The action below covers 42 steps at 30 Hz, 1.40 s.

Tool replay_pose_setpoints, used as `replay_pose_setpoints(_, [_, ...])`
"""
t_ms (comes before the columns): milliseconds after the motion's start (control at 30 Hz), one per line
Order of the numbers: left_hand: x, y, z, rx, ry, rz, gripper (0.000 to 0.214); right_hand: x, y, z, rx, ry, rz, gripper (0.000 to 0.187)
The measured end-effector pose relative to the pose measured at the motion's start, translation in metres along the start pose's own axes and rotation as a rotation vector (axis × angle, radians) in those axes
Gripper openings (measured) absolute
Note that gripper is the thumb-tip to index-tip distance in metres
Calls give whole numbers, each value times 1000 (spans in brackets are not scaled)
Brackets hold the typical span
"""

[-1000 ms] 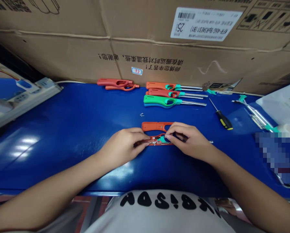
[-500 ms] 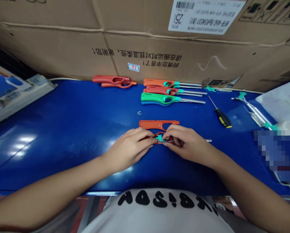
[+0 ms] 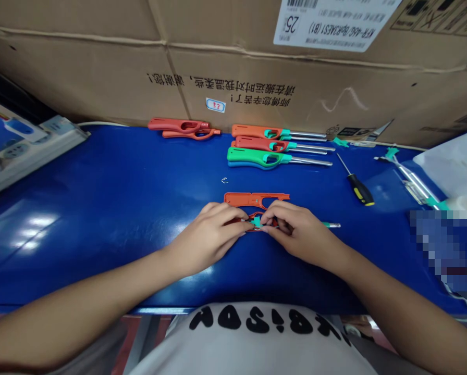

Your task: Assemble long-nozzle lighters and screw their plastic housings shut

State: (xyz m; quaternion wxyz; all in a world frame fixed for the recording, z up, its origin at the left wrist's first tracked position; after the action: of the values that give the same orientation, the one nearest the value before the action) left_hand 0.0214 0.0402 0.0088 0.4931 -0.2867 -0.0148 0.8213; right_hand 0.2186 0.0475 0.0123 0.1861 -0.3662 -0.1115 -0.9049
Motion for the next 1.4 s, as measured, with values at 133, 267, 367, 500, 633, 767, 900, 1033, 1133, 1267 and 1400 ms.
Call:
replay_pose_setpoints(133, [1, 1, 0, 2, 4, 8, 25, -1, 0, -2, 13, -33, -29, 4])
replay_pose_setpoints(267, [1, 1, 0, 1, -13, 3, 26, 0, 1, -3, 17, -22, -26, 5])
replay_pose_setpoints(367, [-1, 0, 0, 14, -55, -14, 27, 0, 1, -1, 12, -13, -3, 7])
replay_pose_setpoints(500, [-2, -1, 1, 29, -107, -49, 28, -2, 0, 3, 13, -16, 9, 8])
replay_pose_setpoints(633, [-3, -1, 2, 25, -123, -70, 28, -6, 1, 6, 56, -4, 0, 11])
replay_pose_setpoints(767, [-2, 0, 2, 4, -118, -84, 29, -7, 2, 7, 80, 6, -23, 13])
replay_pose_setpoints(900, [-1, 0, 1, -6, -85, -87, 31, -6, 2, 8, 77, 17, -16, 13])
replay_pose_setpoints(1033, [-1, -1, 1, -15, -61, -90, 31, -3, 3, 10, 94, 80, 46, 13])
replay_pose_setpoints(1133, [-1, -2, 1, -18, -57, -88, 29, 0, 4, 10, 132, 261, 94, 18])
replay_pose_setpoints(1267, [-1, -2, 1, -26, -54, -82, 29, 3, 6, 8, 159, 554, 160, 20])
replay_pose_setpoints(1400, [-1, -3, 1, -27, -71, -96, 31, 4, 8, 7, 169, 647, 206, 17])
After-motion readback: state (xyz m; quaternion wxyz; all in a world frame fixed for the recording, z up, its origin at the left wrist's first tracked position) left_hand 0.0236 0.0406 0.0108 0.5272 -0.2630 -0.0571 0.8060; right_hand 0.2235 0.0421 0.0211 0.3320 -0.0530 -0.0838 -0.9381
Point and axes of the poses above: each hand's wrist, its own y-axis away from the middle knuckle, its own z-axis out of the back of the hand, x = y × z, the point moved 4 cm from there along -y, towards the middle knuckle, and after that the axes turned 11 degrees about -z, right-handed, at the moved point
